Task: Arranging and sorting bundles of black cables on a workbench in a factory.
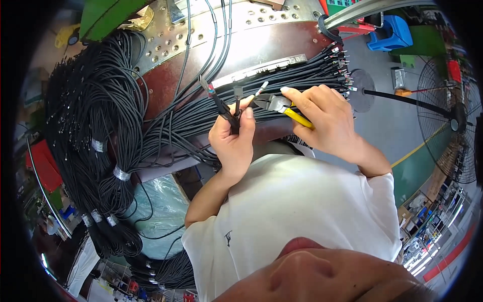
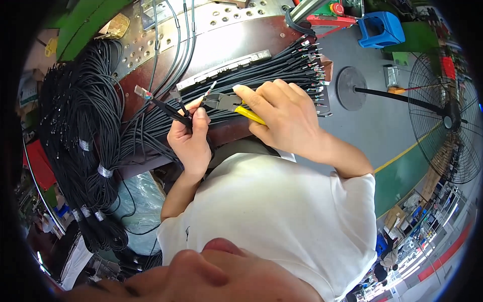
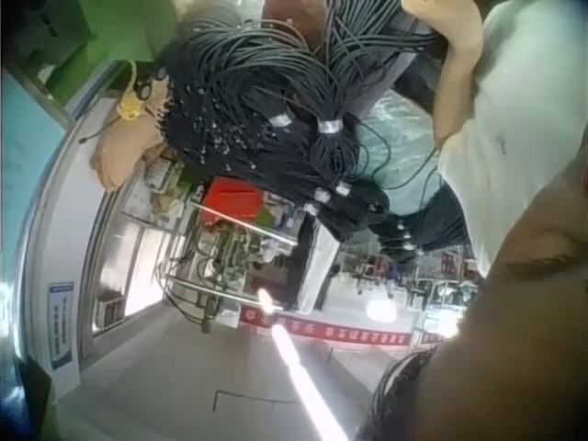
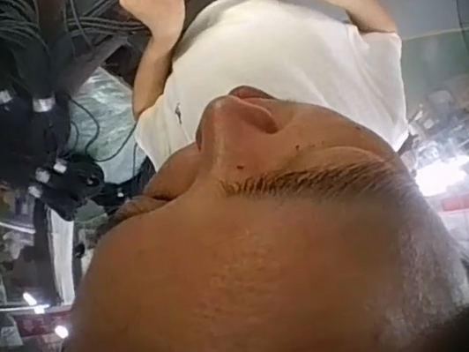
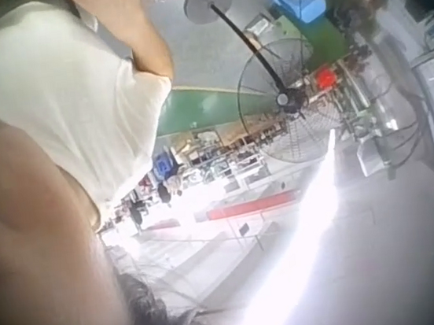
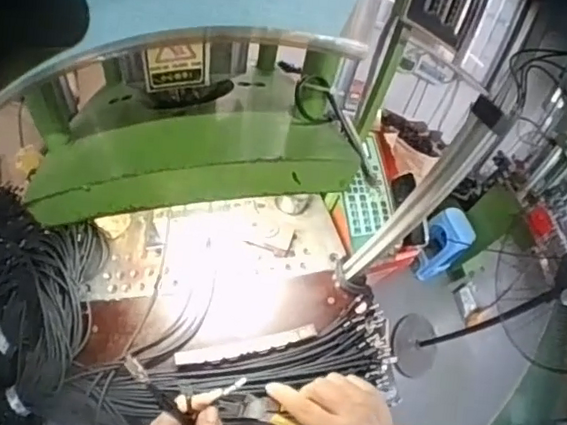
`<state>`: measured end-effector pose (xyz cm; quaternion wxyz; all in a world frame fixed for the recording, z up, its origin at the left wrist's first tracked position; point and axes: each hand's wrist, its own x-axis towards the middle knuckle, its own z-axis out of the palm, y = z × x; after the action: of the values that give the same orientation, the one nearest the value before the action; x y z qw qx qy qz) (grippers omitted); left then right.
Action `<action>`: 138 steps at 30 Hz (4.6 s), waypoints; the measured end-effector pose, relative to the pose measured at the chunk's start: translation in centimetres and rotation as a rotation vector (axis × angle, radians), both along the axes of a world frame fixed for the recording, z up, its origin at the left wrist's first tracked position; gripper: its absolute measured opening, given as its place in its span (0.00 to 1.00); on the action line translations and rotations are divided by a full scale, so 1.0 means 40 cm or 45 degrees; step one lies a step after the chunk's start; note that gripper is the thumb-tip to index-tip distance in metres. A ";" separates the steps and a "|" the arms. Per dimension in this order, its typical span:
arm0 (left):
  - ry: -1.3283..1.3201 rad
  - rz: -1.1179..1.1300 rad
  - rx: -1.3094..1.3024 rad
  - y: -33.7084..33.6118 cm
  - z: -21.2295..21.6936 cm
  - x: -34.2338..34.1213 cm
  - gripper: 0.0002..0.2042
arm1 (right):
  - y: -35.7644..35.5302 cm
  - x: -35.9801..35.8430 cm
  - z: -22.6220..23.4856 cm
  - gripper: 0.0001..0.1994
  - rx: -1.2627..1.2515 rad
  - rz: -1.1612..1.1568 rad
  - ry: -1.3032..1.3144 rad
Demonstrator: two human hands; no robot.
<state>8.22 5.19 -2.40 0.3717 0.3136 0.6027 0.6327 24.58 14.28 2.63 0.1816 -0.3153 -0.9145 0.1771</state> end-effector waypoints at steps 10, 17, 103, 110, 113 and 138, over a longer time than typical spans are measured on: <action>-0.223 -0.070 -0.033 -0.001 0.005 -0.009 0.11 | 0.004 -0.007 -0.023 0.28 0.018 -0.001 -0.063; -0.462 -0.102 0.031 0.006 0.003 -0.016 0.10 | 0.039 0.014 -0.023 0.20 -1.240 0.098 0.163; -0.662 -0.579 -0.162 0.035 0.003 -0.011 0.16 | 0.108 0.477 -0.026 0.12 0.412 -1.266 -0.877; -0.649 -0.722 -0.201 0.042 0.028 -0.009 0.14 | 0.076 -0.015 -0.043 0.12 0.550 0.445 0.140; -0.540 -0.836 -0.418 -0.007 0.057 -0.073 0.11 | 0.117 0.014 -0.010 0.08 0.658 0.396 0.138; -0.421 -0.750 -0.476 0.028 0.073 -0.132 0.11 | 0.104 -0.033 -0.041 0.09 0.446 0.453 0.216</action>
<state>2.95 6.30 0.51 0.6804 0.2941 0.5236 0.4201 23.26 18.44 1.00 0.2755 -0.0973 -0.9537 0.0712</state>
